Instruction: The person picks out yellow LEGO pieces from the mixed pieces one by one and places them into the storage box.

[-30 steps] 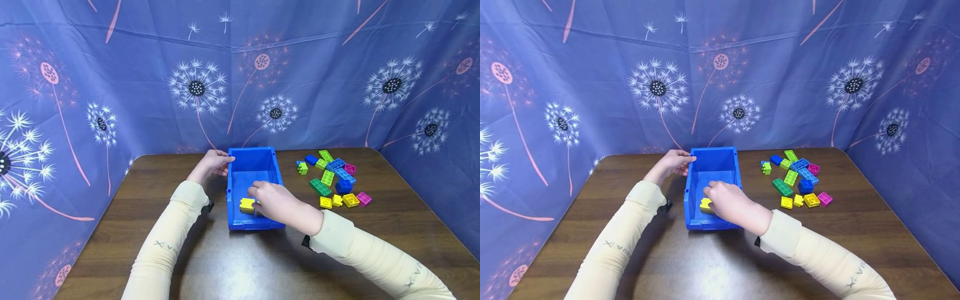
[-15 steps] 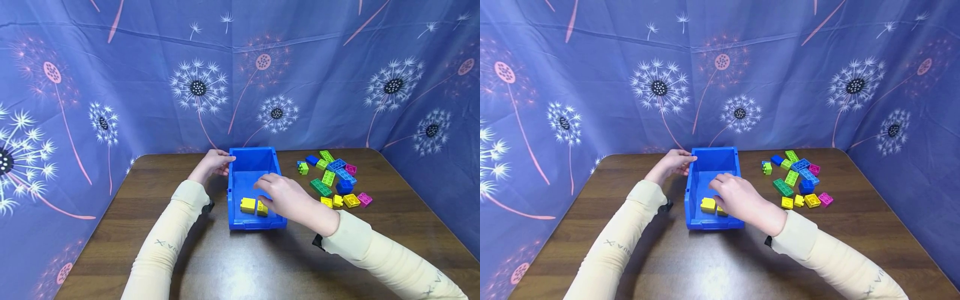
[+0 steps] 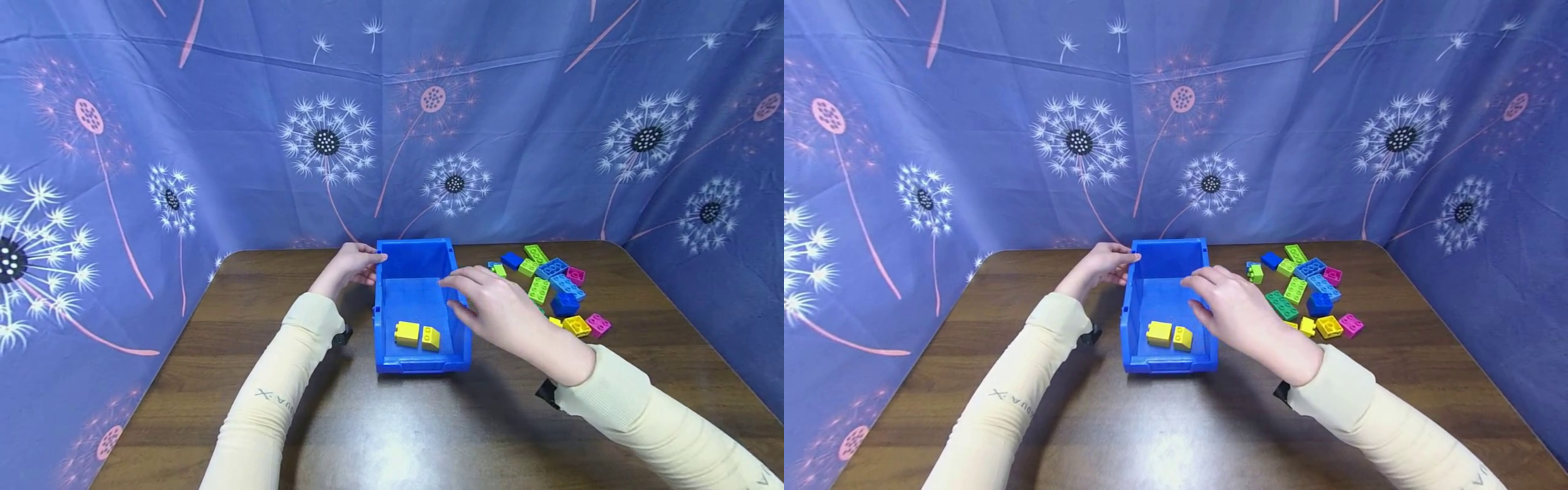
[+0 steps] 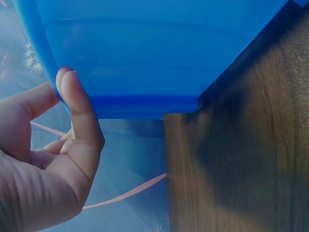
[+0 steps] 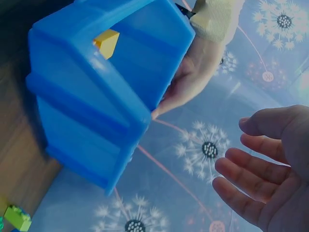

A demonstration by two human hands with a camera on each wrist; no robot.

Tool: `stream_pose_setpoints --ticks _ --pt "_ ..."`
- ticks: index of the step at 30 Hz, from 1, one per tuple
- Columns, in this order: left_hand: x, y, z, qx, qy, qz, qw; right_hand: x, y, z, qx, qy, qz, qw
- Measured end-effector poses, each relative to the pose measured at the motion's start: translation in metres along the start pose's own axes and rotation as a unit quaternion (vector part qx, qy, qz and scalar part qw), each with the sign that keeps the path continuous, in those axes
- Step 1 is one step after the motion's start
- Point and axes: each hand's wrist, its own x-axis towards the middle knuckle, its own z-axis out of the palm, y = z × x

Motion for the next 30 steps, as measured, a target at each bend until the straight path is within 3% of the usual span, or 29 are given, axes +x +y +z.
stream_pose_setpoints --ticks 18,30 --pt "0.000 -0.001 0.001 -0.005 0.003 0.005 1.0000 -0.026 0.027 -0.011 -0.019 0.053 0.041 0.9975" --pt "0.001 -0.001 0.000 -0.009 0.005 0.002 0.9999 -0.044 0.046 -0.020 -0.029 0.044 0.097 0.9939"
